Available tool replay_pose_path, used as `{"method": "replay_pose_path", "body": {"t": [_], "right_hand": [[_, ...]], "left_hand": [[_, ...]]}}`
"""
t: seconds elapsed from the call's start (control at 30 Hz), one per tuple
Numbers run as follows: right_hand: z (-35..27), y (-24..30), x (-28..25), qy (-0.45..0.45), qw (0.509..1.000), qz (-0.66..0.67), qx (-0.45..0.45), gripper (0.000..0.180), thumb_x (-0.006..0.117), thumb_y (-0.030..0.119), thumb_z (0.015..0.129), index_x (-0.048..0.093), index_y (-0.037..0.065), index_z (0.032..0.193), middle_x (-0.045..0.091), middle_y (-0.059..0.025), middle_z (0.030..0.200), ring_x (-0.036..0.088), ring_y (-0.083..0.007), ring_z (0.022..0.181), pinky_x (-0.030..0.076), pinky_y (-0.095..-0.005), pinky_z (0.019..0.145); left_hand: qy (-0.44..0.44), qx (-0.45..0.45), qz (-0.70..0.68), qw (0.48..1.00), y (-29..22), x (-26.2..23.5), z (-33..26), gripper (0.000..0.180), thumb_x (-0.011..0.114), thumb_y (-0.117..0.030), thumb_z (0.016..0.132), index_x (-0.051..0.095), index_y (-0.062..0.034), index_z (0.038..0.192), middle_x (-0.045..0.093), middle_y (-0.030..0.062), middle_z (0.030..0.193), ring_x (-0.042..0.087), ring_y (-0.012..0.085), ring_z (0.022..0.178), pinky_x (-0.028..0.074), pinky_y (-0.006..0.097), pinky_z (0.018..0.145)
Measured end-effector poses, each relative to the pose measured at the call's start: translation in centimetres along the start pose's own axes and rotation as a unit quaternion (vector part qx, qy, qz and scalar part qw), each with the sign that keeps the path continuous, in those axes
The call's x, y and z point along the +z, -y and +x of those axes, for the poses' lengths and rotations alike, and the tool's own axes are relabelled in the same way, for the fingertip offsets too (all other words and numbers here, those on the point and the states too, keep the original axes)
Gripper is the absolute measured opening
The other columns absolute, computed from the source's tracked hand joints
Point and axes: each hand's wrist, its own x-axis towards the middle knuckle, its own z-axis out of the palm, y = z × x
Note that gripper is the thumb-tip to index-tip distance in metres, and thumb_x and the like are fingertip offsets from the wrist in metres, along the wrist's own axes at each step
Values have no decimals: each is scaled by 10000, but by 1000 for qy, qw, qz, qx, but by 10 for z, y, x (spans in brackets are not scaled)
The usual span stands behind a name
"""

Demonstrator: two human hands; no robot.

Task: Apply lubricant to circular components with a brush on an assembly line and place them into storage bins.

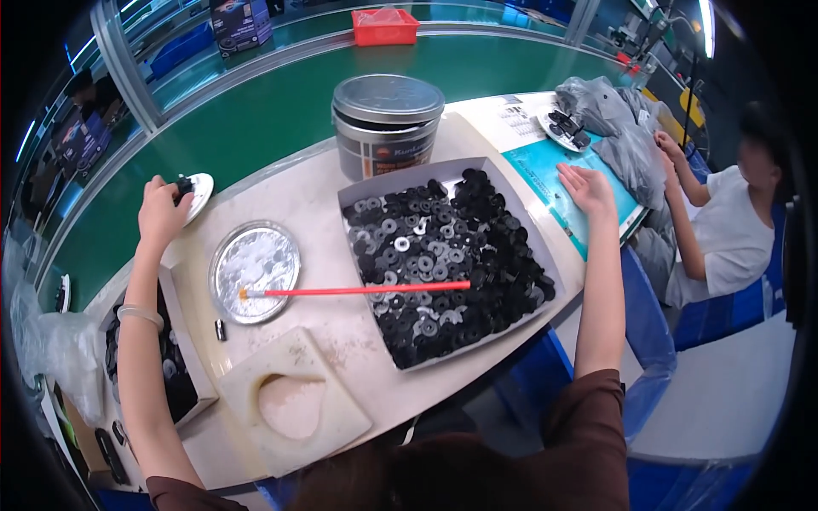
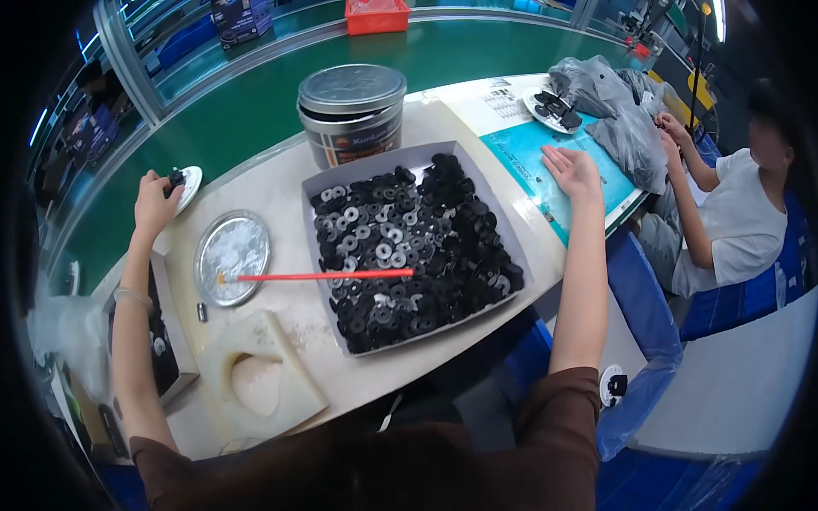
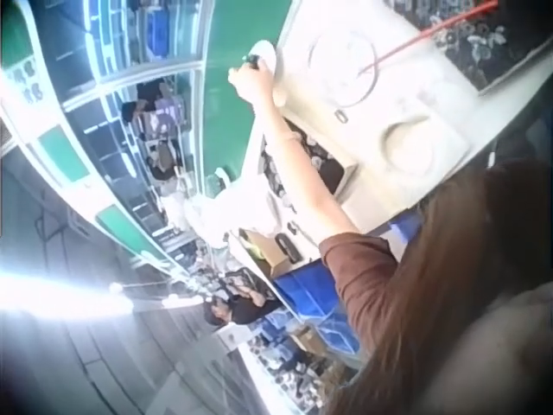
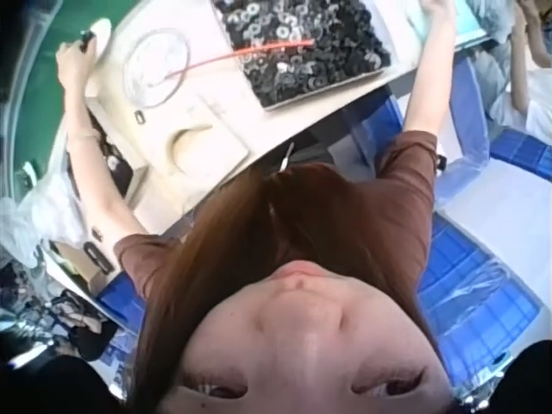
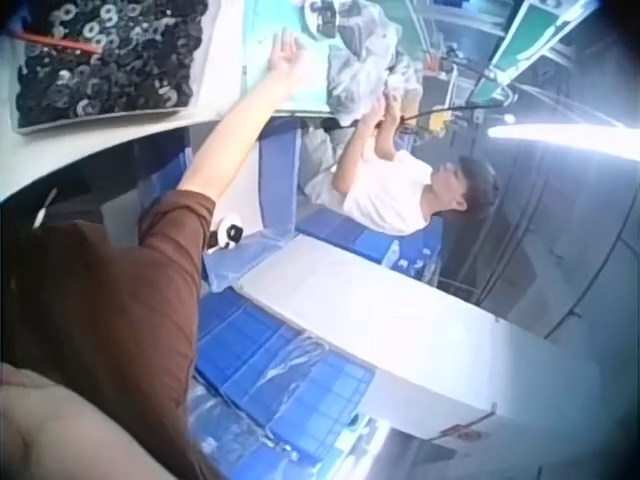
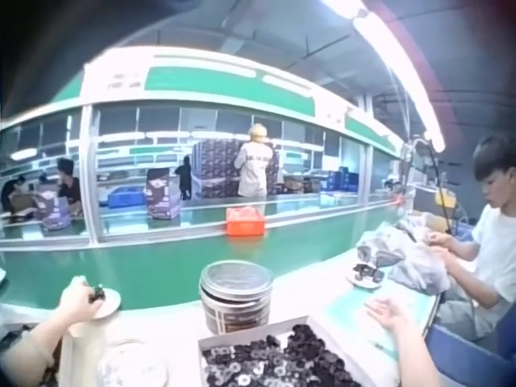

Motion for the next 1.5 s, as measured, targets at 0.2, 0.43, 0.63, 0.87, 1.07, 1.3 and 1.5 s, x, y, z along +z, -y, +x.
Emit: {"method": "replay_pose_path", "body": {"t": [0.2,0.43,0.63,0.87,1.07,1.3,1.5], "right_hand": [[31,5,8,12,995,103,7,406,374,12,836,272,-90,1216,335,-213,1275,366,-313,1194,312,-475,992],[44,3,25,-31,984,175,13,281,441,106,857,432,-17,1110,435,-128,1202,384,-258,1182,264,-468,1006],[33,8,26,-154,987,37,-40,249,457,171,863,464,26,1066,479,-94,1073,455,-282,1048,375,-466,917],[-65,39,14,22,962,-216,-167,283,442,219,868,516,9,1042,555,-107,1018,565,-227,903,497,-361,744],[-186,15,69,373,913,-141,-88,326,470,166,832,540,-61,1057,572,-135,1040,566,-180,922,430,-286,843],[-305,-50,161,408,828,-344,172,218,613,128,787,602,-25,943,606,-82,922,573,-125,847,449,-234,742],[-304,-87,180,493,762,-398,136,229,592,154,810,601,-46,920,612,-61,823,573,-95,726,456,-206,636]], "left_hand": [[99,-190,28,976,14,12,41,249,652,-272,698,654,-31,762,609,127,904,579,274,854,472,371,700],[104,-202,60,972,47,19,45,303,607,-224,712,609,-47,959,614,136,966,590,290,877,474,374,760],[13,-117,60,991,42,-2,11,329,614,-214,718,582,-33,990,569,127,987,568,285,902,466,364,756],[-78,-8,-11,997,23,-74,-57,250,603,-197,767,579,-55,971,531,87,811,539,250,754,433,338,631],[-226,232,-118,939,-70,-125,-115,299,641,-70,692,598,-65,988,521,60,755,465,209,641,373,336,648],[-190,465,-188,844,-147,-166,-217,192,608,-215,708,622,-159,891,473,-31,842,452,104,716,330,306,702],[-83,481,-190,852,-139,-159,-227,274,597,-346,737,572,-126,898,491,-16,894,449,129,812,310,336,757]]}}
